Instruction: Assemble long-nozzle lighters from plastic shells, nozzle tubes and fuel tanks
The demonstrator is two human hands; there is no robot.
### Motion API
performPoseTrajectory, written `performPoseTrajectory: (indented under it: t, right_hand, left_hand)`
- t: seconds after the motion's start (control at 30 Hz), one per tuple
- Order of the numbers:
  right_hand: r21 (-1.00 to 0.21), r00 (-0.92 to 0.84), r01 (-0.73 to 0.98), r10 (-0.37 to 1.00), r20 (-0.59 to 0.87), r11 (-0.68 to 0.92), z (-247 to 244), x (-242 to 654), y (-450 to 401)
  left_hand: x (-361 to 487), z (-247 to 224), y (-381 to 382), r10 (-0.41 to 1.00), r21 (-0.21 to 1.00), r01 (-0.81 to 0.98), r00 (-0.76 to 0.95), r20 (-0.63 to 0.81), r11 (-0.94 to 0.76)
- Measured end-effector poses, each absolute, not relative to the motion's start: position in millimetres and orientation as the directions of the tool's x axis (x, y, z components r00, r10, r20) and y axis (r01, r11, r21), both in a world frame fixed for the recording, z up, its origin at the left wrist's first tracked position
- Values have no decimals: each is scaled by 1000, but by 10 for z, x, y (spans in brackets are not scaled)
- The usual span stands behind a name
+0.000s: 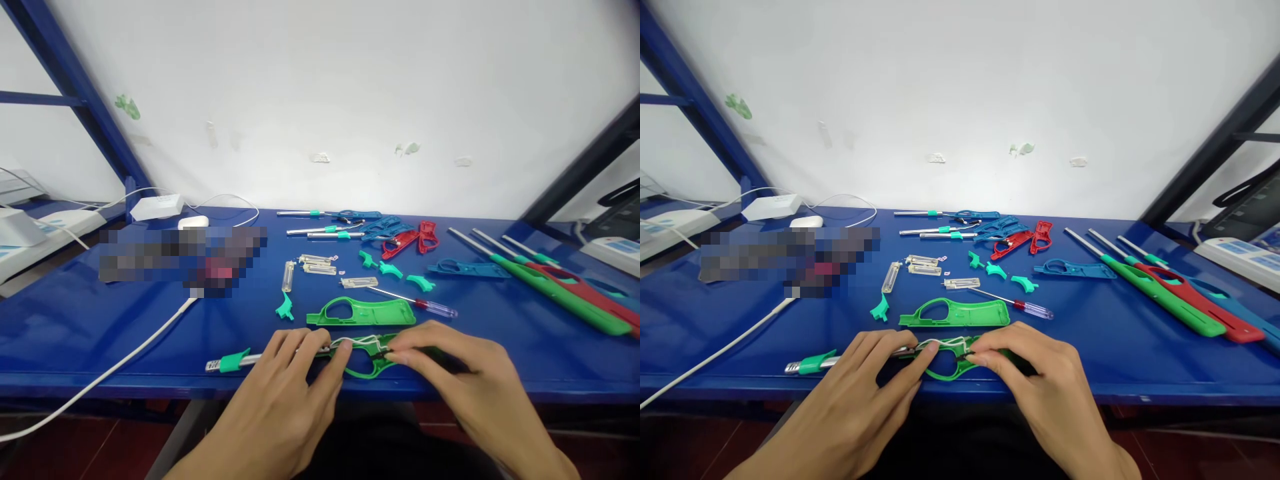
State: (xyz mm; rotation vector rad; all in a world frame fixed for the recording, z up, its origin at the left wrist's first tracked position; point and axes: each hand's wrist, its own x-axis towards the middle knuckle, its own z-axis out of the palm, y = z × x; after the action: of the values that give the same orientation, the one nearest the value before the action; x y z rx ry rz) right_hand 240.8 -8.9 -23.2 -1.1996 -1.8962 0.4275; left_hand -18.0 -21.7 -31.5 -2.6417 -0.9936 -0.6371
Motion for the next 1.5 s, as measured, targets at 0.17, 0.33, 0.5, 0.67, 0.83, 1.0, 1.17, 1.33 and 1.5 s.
performPoseTrajectory:
  t: [0.17, 0.33, 0.5, 0.67, 0.83, 1.0, 1.17, 1.33, 1.5]
  right_hand:
    - [-707, -164, 563, 896, 413, 428, -241, 2410, -98]
    - [-705, -187, 566, 899, 396, 428, -247, 2425, -100]
    - [-699, -195, 578, 903, 384, 422, -248, 2431, -79]
    - [-712, -183, 573, 910, 372, 406, -237, 2427, -93]
    - [-721, -137, 585, 921, 364, 372, -231, 2407, -121]
    - [-657, -183, 614, 889, 420, 437, -256, 2419, -107]
    - [-526, -278, 643, 810, 517, 557, -297, 2455, -78]
    - [-456, -320, 636, 750, 579, 623, -321, 2462, -73]
    - [-339, -397, 666, 701, 593, 664, -322, 2464, -85]
  left_hand:
    - [-166, -299, -213, 563, -49, 675, 651, 510, -736]
    - [-162, -317, -214, 554, -43, 674, 641, 532, -738]
    - [-143, -323, -210, 566, -16, 676, 630, 532, -737]
    - [-135, -312, -201, 581, 11, 680, 618, 529, -733]
    - [-135, -314, -210, 571, -33, 685, 632, 525, -727]
    - [-126, -313, -201, 566, -52, 684, 641, 519, -728]
    - [-137, -318, -198, 561, -67, 684, 646, 517, -726]
    - [-136, -325, -205, 568, -57, 691, 636, 523, -721]
    - [-128, -332, -199, 567, -61, 693, 634, 527, -718]
